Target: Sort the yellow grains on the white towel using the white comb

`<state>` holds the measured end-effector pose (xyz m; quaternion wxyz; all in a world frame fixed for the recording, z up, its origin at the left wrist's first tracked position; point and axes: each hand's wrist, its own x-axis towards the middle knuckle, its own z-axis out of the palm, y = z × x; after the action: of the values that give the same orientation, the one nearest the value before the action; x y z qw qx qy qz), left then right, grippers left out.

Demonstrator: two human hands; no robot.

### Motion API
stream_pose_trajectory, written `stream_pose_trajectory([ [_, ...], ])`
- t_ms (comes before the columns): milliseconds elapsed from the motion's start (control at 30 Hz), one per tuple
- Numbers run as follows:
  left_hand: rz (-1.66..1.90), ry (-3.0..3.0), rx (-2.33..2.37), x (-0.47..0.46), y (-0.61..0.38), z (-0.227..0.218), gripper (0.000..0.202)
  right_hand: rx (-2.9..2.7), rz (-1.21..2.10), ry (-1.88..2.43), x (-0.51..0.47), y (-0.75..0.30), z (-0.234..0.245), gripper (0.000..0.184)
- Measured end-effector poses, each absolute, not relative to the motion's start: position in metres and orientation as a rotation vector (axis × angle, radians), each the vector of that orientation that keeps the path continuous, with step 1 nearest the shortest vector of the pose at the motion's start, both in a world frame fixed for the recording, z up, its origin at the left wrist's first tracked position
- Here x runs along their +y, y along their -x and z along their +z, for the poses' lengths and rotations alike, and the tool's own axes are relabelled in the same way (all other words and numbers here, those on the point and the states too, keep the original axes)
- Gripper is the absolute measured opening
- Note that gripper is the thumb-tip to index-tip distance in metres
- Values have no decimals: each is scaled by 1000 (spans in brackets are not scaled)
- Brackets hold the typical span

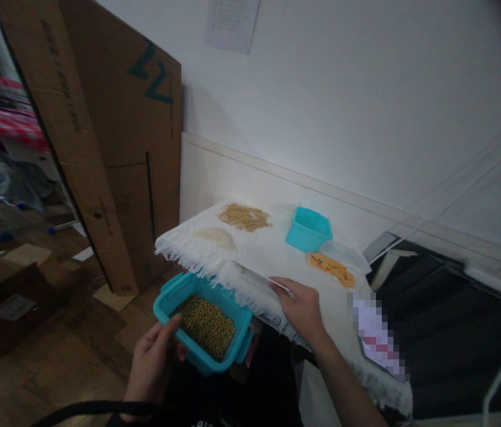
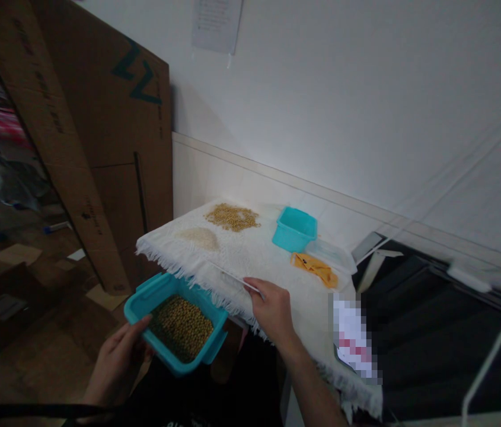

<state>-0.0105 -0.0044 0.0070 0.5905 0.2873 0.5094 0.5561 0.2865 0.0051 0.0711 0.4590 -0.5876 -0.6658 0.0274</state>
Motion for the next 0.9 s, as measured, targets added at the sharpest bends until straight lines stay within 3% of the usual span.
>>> stream_pose_trajectory([
  [267, 1266, -614, 1227, -7, 6, 22, 49, -1827, 17, 1251, -23, -250, 70, 41],
  [400, 1246, -629, 1205, -7, 8, 15, 52, -1784, 53, 1222, -30, -243, 78, 32],
  [500, 1254, -671, 1184, -5, 10, 8, 53, -1637, 9, 1351, -20, -256, 89, 21],
  [633, 1282, -637, 1157, -4, 11, -1, 50, -1420, -139, 1630, 25, -300, 103, 30],
  [900, 1283, -523, 1098, 1, 16, -16, 42, -1365, -271, 2050, 110, -359, 97, 28],
])
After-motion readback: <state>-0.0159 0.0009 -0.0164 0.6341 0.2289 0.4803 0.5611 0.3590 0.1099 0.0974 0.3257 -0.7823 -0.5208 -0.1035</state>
